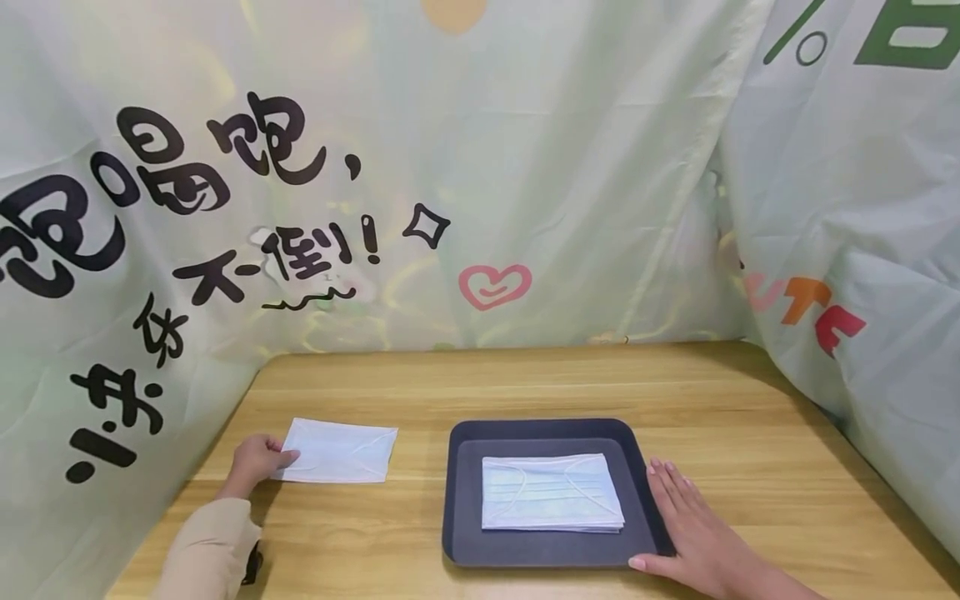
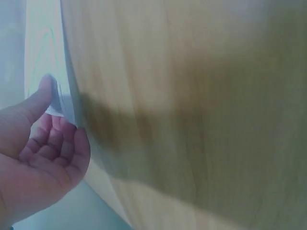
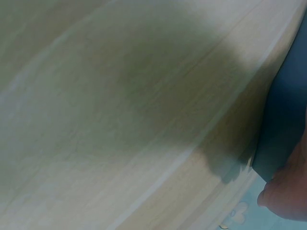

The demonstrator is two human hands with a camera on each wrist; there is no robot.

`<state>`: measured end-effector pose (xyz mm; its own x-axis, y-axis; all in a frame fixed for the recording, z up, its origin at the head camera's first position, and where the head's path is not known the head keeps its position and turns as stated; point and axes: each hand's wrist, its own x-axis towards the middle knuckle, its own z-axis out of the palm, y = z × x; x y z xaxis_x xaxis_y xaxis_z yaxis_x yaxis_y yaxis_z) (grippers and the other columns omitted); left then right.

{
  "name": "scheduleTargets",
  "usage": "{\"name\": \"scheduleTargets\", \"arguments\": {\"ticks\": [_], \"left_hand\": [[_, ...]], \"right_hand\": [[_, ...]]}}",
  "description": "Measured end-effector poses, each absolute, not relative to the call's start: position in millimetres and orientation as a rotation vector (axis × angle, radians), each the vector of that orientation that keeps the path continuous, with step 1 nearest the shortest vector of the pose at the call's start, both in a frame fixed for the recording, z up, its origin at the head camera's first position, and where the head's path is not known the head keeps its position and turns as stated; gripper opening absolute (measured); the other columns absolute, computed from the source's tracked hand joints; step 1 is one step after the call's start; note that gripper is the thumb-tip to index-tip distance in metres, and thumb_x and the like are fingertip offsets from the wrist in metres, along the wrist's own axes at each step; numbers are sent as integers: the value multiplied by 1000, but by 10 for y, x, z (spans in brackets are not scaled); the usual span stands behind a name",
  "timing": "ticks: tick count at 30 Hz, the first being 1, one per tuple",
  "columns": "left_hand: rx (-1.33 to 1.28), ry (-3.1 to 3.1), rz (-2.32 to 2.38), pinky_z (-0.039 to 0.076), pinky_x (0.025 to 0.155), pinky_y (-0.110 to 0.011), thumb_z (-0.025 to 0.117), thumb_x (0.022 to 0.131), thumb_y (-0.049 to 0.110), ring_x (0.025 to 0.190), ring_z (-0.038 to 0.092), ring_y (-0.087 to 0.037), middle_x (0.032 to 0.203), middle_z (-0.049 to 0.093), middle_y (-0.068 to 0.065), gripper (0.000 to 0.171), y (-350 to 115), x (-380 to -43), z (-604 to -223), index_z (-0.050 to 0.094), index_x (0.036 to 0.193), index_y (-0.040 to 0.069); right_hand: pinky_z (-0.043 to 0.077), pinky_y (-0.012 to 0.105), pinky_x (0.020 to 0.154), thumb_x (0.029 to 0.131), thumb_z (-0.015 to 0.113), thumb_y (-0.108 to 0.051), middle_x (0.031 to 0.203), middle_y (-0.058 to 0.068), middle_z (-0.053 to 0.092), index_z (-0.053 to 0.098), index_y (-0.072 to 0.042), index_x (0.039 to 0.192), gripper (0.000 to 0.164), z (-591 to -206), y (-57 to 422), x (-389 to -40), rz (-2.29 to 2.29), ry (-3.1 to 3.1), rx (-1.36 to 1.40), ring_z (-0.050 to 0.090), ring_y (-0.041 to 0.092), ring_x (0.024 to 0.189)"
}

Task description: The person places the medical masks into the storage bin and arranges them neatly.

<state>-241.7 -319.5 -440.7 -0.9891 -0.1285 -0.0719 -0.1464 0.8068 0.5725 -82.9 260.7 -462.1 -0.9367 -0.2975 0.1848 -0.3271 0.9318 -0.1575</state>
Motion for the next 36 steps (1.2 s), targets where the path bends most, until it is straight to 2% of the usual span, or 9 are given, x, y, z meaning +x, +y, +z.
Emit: {"name": "scheduleTargets", "arguments": {"ticks": [4, 8, 15, 22, 26, 30, 33, 36], "left_hand": [[-101, 2955, 946, 37, 58, -26, 68, 82, 15, 67, 46, -19, 68, 52, -8, 27, -3160, -2421, -4335, 57, 79, -10], [-57, 2973, 967, 41, 59, -25, 66, 84, 13, 69, 50, -19, 75, 60, -14, 27, -3112, -2395, -4291, 62, 86, -13], [-87, 3013, 1006, 48, 66, -31, 62, 86, 14, 81, 59, -30, 90, 64, -28, 32, -3028, -2328, -4293, 62, 97, -17], [-132, 3049, 1082, 49, 66, -32, 62, 87, 14, 84, 60, -33, 94, 64, -30, 32, -2931, -2239, -4274, 63, 98, -15], [-180, 3036, 1165, 49, 61, -26, 62, 87, 15, 75, 61, -24, 93, 65, -28, 33, -2838, -2167, -4214, 62, 102, -15], [-204, 2974, 1282, 48, 54, -20, 62, 88, 15, 62, 57, -9, 90, 65, -26, 36, -2726, -2084, -4115, 59, 106, -16], [-208, 2931, 1378, 50, 55, -19, 62, 88, 13, 59, 55, -3, 89, 66, -24, 36, -2627, -2032, -4030, 58, 108, -16], [-226, 2868, 1492, 53, 59, -18, 60, 89, 11, 60, 56, 1, 84, 68, -16, 35, -2537, -2002, -3952, 58, 110, -16]], "right_hand": [[-23, 6, 100, 74, 60, -66, 145, 27, 31, 27, 7, 140, 104, -4614, 2606, -820, 310, -2938, 469, -28, -10, 128], [-23, 5, 99, 74, 59, -67, 146, 26, 30, 28, 7, 140, 103, -4603, 2602, -823, 349, -2962, 446, -24, -8, 132], [-23, 6, 99, 74, 60, -66, 146, 28, 30, 23, 6, 142, 106, -4608, 2613, -823, 314, -2940, 452, -28, -9, 128], [-23, 7, 100, 74, 60, -66, 145, 28, 31, 23, 6, 142, 106, -4611, 2624, -822, 276, -2931, 463, -28, -8, 129], [-23, 6, 99, 74, 59, -67, 146, 28, 30, 24, 7, 141, 105, -4602, 2619, -824, 299, -2956, 449, -28, -9, 128], [-23, 6, 100, 74, 59, -67, 146, 27, 31, 26, 7, 141, 105, -4604, 2608, -821, 294, -2942, 466, -29, -10, 126], [-23, 6, 99, 74, 59, -67, 146, 27, 31, 26, 7, 141, 104, -4610, 2602, -822, 303, -2947, 469, -29, -10, 126], [-22, 6, 100, 74, 59, -66, 145, 27, 31, 25, 6, 141, 105, -4618, 2601, -822, 306, -2930, 473, -28, -10, 128]]}}
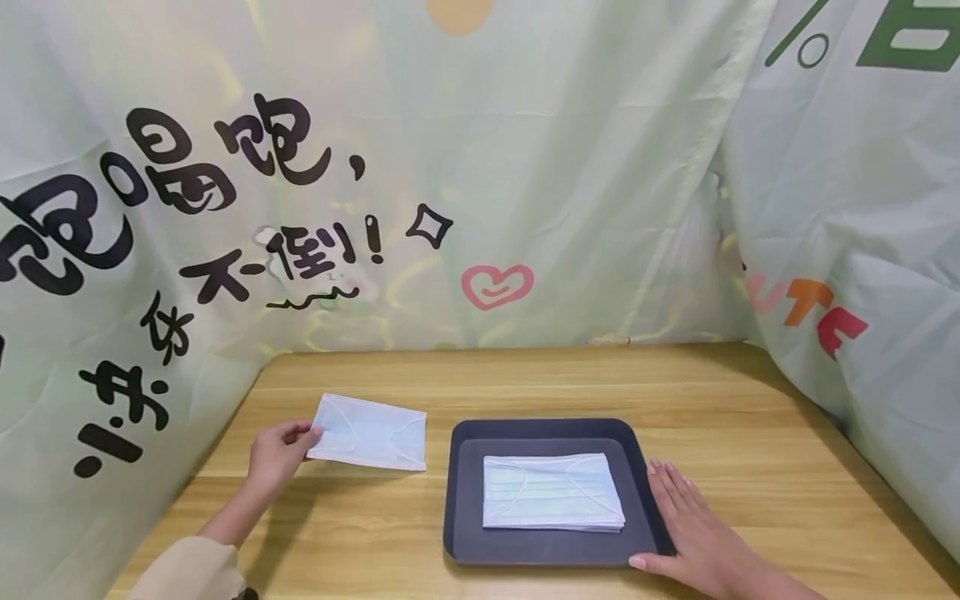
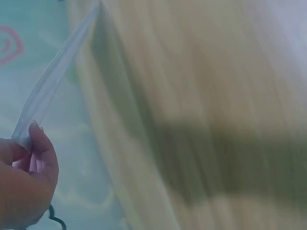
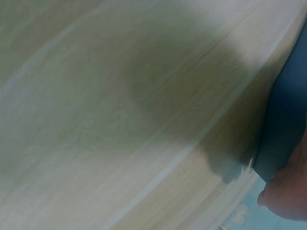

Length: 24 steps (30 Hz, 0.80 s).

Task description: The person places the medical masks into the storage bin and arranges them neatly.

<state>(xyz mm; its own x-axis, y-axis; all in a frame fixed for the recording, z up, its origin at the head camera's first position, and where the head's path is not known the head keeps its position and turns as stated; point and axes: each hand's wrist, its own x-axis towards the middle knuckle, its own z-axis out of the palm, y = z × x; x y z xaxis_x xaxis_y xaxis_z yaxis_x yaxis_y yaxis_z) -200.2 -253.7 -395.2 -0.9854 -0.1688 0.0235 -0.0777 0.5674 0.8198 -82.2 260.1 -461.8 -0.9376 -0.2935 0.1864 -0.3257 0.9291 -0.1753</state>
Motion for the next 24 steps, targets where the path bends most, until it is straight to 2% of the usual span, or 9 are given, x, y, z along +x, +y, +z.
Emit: {"name": "scheduleTargets", "arguments": {"ticks": [5, 11, 15, 19, 24], "left_hand": [[243, -2616, -1563, 54, 64, -17, 56, 91, 8, 64, 56, 5, 80, 65, 2, 34, -2442, -1974, -3853, 55, 116, -15], [272, -2533, -1734, 55, 70, -19, 56, 92, 11, 68, 59, 6, 85, 65, 4, 41, -2431, -1944, -3793, 49, 123, -15], [298, -2429, -1885, 55, 70, -18, 57, 92, 12, 70, 61, 4, 81, 63, 11, 44, -2401, -1928, -3793, 48, 125, -16], [327, -2346, -2034, 54, 70, -17, 56, 91, 9, 70, 62, 2, 76, 63, 15, 35, -2290, -1891, -3829, 53, 119, -12], [352, -2254, -2217, 54, 70, -17, 57, 91, 8, 71, 62, 0, 77, 63, 11, 20, -2074, -1797, -3904, 61, 107, -4]], "right_hand": [[-21, 8, 103, 73, 63, -63, 142, 29, 34, 22, 6, 142, 106, -4638, 2613, -813, 276, -2858, 508, -25, -7, 131], [-21, 8, 103, 74, 62, -64, 143, 29, 33, 23, 6, 142, 106, -4642, 2611, -807, 282, -2870, 495, -25, -7, 131], [-20, 8, 103, 74, 61, -64, 145, 27, 32, 23, 5, 142, 104, -4634, 2608, -799, 296, -2888, 479, -23, -6, 133], [-21, 7, 103, 74, 61, -64, 144, 27, 33, 25, 6, 141, 104, -4622, 2613, -805, 292, -2887, 483, -24, -7, 131], [-22, 7, 101, 74, 61, -65, 144, 28, 34, 28, 8, 139, 103, -4613, 2610, -814, 286, -2889, 500, -27, -9, 129]]}}
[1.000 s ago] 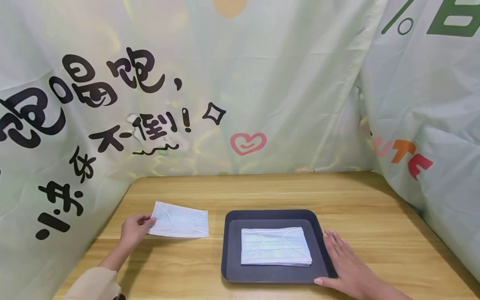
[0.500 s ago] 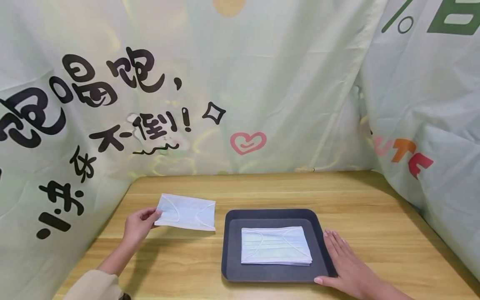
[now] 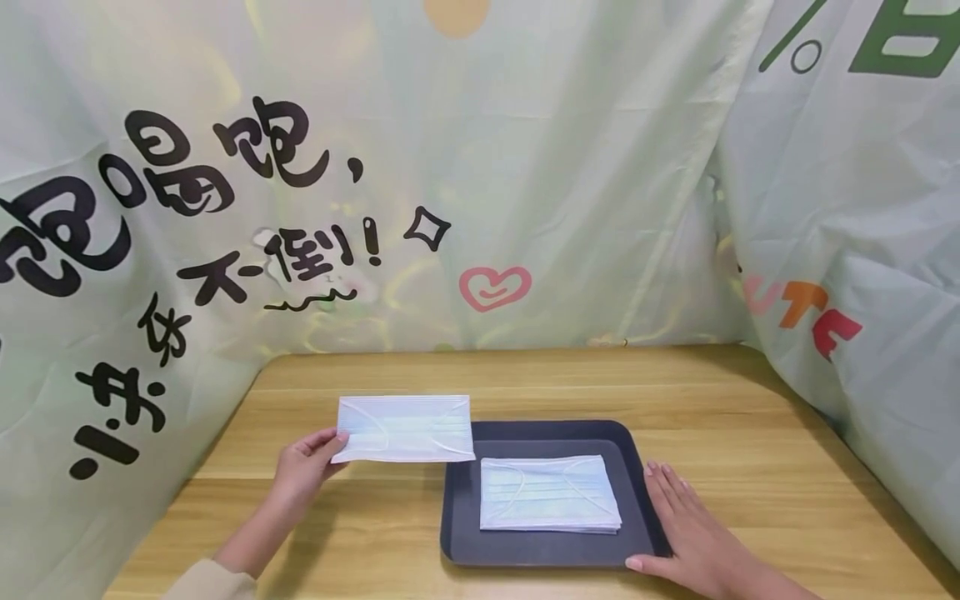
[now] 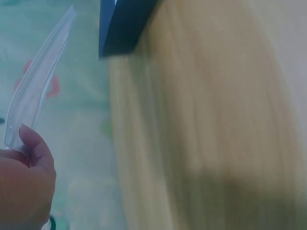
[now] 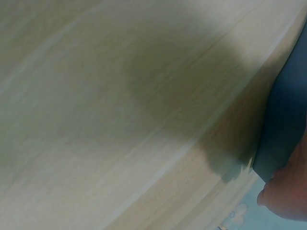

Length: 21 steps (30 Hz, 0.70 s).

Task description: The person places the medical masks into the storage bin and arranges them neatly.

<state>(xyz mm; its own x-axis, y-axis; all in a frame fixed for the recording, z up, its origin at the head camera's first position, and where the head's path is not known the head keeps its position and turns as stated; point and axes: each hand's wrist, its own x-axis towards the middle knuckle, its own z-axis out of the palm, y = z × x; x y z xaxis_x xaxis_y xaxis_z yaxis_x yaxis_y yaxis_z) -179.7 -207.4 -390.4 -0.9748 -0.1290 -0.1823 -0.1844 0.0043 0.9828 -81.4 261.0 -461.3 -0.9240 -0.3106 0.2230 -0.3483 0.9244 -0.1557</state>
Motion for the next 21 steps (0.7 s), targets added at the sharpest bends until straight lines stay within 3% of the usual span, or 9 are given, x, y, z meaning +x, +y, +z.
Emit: {"name": "scheduleTargets", "arguments": {"ticks": [3, 10, 21], "left_hand": [[-350, 2108, 2212, 54, 69, -17, 57, 90, 5, 71, 62, -2, 77, 62, 8, 12, -1910, -1748, -3969, 63, 100, 1], [-318, 2054, 2214, 55, 68, -22, 56, 89, 2, 71, 61, -8, 79, 63, 0, 30, -1464, -1671, -4106, 54, 113, -17], [-164, 1892, 2203, 53, 67, -19, 57, 90, 6, 71, 61, -6, 78, 62, 4, 25, -971, -1567, -4188, 58, 108, -11]], "right_hand": [[-21, 7, 102, 74, 61, -65, 143, 28, 34, 29, 8, 139, 103, -4619, 2605, -806, 281, -2880, 501, -26, -8, 130], [-20, 9, 104, 73, 63, -64, 142, 29, 35, 26, 7, 140, 105, -4627, 2620, -809, 238, -2847, 513, -26, -4, 133], [-19, 10, 106, 70, 65, -65, 140, 29, 38, 29, 8, 138, 106, -4646, 2624, -816, 185, -2802, 538, -26, -4, 132]]}}
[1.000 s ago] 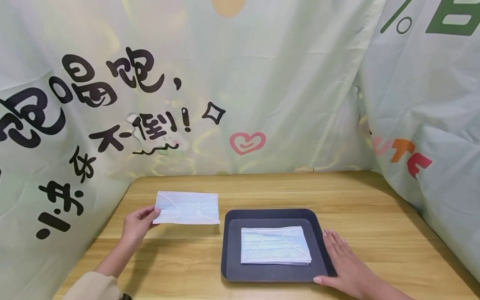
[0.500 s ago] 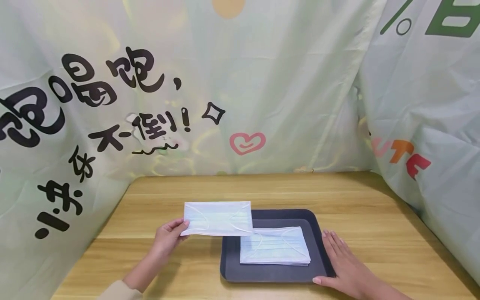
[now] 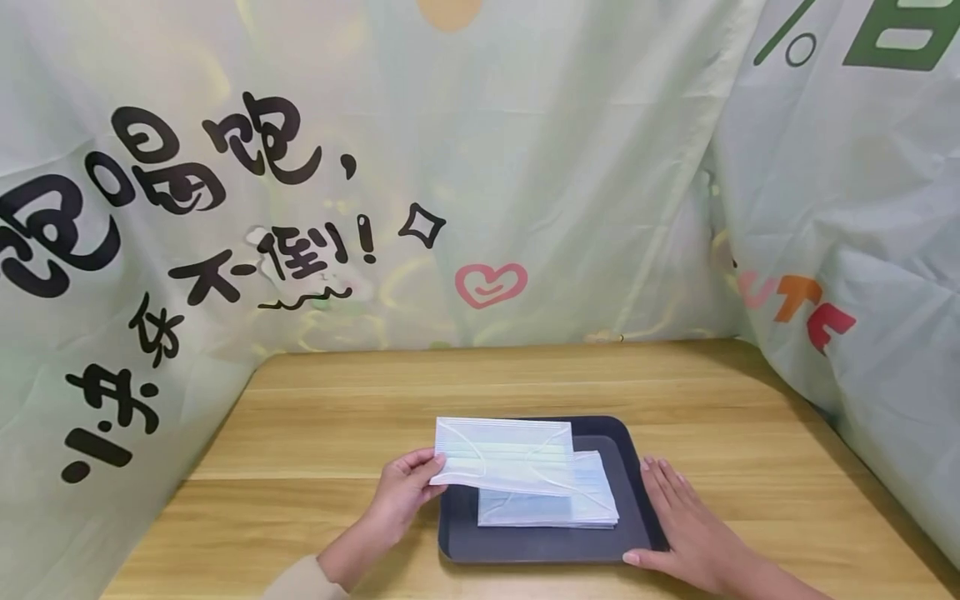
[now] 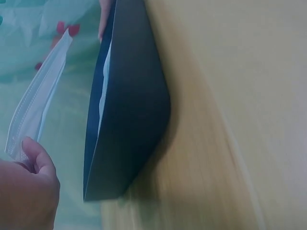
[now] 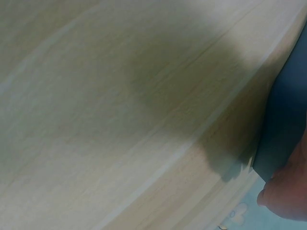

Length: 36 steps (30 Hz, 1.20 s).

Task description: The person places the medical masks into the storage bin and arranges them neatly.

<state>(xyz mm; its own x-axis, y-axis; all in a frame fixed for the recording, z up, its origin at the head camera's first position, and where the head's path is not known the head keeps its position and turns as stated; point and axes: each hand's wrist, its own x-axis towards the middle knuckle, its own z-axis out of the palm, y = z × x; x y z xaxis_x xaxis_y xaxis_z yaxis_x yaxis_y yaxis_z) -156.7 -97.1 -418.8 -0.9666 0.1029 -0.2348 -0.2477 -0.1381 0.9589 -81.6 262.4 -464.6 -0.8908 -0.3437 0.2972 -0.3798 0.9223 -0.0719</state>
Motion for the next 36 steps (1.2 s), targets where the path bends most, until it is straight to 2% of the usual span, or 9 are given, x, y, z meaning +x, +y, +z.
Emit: {"name": "scheduleTargets", "arguments": {"ticks": [9, 15, 24, 31, 36], "left_hand": [[-4, 1815, 2278, 54, 67, -20, 63, 88, 15, 70, 62, -4, 80, 65, 4, 33, -730, -1543, -4321, 59, 108, -11], [-104, 1852, 2207, 55, 68, -21, 57, 91, 8, 68, 61, -4, 78, 65, 4, 31, -603, -1510, -4342, 55, 111, -16], [-114, 1990, 2062, 56, 67, -25, 58, 88, 3, 64, 60, -6, 78, 67, -1, 26, -457, -1548, -4375, 57, 105, -16], [-90, 2028, 1973, 55, 62, -22, 59, 88, 4, 60, 57, -4, 72, 63, 2, 25, -467, -1542, -4409, 56, 104, -15], [-29, 2055, 1921, 54, 59, -20, 58, 88, 3, 59, 57, -4, 73, 64, 1, 25, -504, -1566, -4439, 57, 104, -16]], "right_hand": [[-21, 8, 103, 72, 62, -66, 143, 28, 35, 29, 8, 139, 105, -4612, 2604, -810, 236, -2868, 501, -28, -7, 129], [-19, 9, 105, 71, 64, -64, 138, 29, 40, 29, 8, 138, 105, -4639, 2599, -816, 197, -2795, 567, -27, -5, 131], [-21, 7, 102, 73, 61, -66, 144, 27, 34, 27, 6, 140, 104, -4612, 2600, -799, 268, -2881, 493, -28, -9, 128], [-20, 8, 104, 72, 63, -65, 141, 28, 37, 27, 7, 139, 105, -4630, 2599, -799, 217, -2827, 531, -27, -6, 130], [-21, 7, 102, 73, 60, -66, 144, 27, 34, 28, 7, 139, 104, -4615, 2600, -803, 264, -2892, 487, -28, -9, 128]]}}
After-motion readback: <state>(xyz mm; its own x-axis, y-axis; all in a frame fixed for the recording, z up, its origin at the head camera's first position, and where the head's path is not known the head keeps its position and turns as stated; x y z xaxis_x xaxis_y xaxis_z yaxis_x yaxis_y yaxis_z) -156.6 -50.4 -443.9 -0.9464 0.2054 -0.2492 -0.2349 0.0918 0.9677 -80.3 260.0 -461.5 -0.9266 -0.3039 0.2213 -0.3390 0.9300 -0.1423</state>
